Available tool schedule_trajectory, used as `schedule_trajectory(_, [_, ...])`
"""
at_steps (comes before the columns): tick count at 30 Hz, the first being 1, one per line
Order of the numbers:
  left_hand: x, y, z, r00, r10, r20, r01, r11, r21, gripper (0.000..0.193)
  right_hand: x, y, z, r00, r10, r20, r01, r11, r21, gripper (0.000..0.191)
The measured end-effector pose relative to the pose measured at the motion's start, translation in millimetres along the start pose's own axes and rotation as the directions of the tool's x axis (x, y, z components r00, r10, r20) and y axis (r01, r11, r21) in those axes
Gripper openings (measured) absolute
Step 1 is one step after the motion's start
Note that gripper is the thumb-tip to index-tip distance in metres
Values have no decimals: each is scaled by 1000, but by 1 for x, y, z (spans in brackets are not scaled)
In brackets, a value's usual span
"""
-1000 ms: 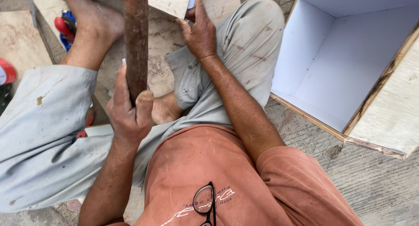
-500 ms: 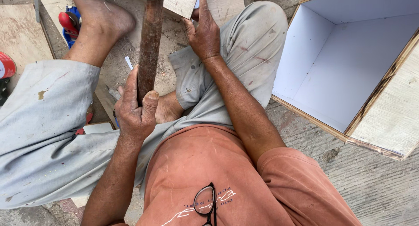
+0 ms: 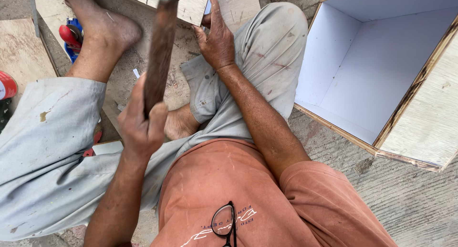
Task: The person sits on the floor and assembles a wooden box by hammering nails into the edges of a plywood panel. They repeatedly pick up nails, position them, and strike them with a hammer to secure the panel to the box frame.
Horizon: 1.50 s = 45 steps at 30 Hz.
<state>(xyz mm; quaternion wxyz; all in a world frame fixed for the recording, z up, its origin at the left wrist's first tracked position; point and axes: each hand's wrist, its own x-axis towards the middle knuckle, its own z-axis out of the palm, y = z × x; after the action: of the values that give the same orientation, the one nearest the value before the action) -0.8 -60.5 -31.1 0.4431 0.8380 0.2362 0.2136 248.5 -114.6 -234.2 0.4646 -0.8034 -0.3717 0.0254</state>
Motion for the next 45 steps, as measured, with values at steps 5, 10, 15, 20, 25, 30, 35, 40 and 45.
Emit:
schedule_trajectory(5, [12, -10, 6, 983, -154, 98, 151, 988, 40, 51, 0, 1, -2, 1000, 11, 1, -11, 1000, 10, 104])
schedule_trajectory(10, [24, -14, 15, 952, -300, 62, 292, 951, 104, 51, 3, 1, -4, 999, 46, -16, -46, 999, -16, 105])
schedule_trajectory(15, [-3, -6, -9, 996, 30, -87, -24, 998, 63, 52, 3, -1, -3, 1000, 16, 11, -16, 1000, 21, 100])
schedule_trajectory(20, [3, -36, 17, 995, 40, 94, -69, 942, 329, 56, 3, 1, -4, 1000, -6, -9, 6, 1000, 8, 101])
schedule_trajectory(25, [-2, -32, 10, 995, -88, -44, 88, 996, 5, 52, 2, -3, -4, 998, -68, -5, 67, 993, -102, 102])
schedule_trajectory(30, [-14, -15, -4, 977, 147, -156, -157, 986, -54, 62, -1, -5, -5, 999, -41, 19, 42, 996, -76, 105])
schedule_trajectory(35, [-25, -14, 2, 971, 166, -174, -190, 973, -131, 62, -3, -3, -6, 986, -166, -11, 163, 978, -132, 119])
schedule_trajectory(40, [-1, -40, 20, 989, 146, 16, -147, 979, 144, 50, 3, -4, -6, 1000, 3, 18, -2, 999, -37, 114])
schedule_trajectory(45, [-7, -52, 15, 999, -40, -1, 40, 989, 140, 49, 7, -5, -9, 1000, 0, 19, 1, 999, -33, 113])
